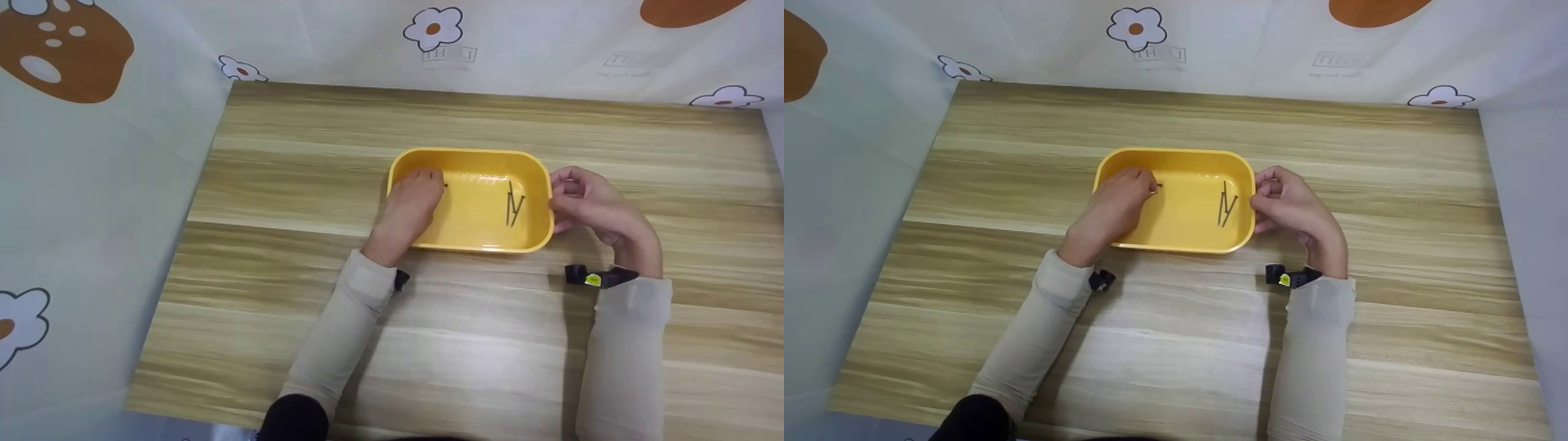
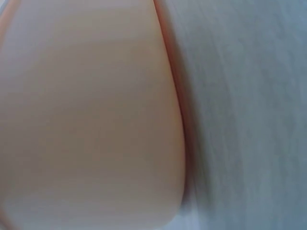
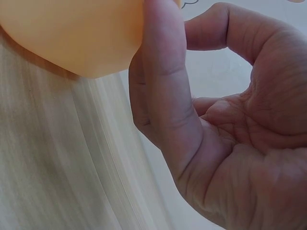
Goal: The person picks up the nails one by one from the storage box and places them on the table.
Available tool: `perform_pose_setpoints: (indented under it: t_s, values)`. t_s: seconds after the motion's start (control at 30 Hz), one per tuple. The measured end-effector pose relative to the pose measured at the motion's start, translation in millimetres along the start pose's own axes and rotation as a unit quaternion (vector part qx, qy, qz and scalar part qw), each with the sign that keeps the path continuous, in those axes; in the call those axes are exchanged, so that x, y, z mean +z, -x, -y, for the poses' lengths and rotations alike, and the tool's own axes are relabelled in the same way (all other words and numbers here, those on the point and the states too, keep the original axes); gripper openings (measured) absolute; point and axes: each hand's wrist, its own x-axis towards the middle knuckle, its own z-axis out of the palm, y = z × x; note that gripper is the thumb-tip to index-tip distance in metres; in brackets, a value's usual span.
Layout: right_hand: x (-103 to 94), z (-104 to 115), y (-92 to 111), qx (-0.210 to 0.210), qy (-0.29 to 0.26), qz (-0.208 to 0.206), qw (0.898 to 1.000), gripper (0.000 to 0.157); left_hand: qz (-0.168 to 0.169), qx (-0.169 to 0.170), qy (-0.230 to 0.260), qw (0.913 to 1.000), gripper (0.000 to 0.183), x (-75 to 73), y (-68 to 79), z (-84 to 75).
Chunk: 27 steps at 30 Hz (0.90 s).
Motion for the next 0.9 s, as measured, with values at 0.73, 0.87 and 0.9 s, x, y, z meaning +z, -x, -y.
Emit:
perform_pose_setpoints:
  t_s: [0.73, 0.87, 0.9]
  values:
    - [0.7, -1.2, -0.6, -0.004, -0.019, 0.002, 1.0, 0.027, -0.015, 0.028, 0.03, 0.999, 0.018, -4.5, 0.7, 3.1]
    - [0.9, -0.9, -0.5, -0.007, -0.02, 0.002, 1.0, 0.026, -0.015, 0.023, 0.023, 0.9994, 0.019, -4.3, 1.2, 2.8]
    - [1.0, -0.7, -0.5, -0.007, -0.017, 0.001, 1.0, 0.026, -0.015, 0.021, 0.018, 0.9995, 0.019, -4.3, 1.3, 2.6]
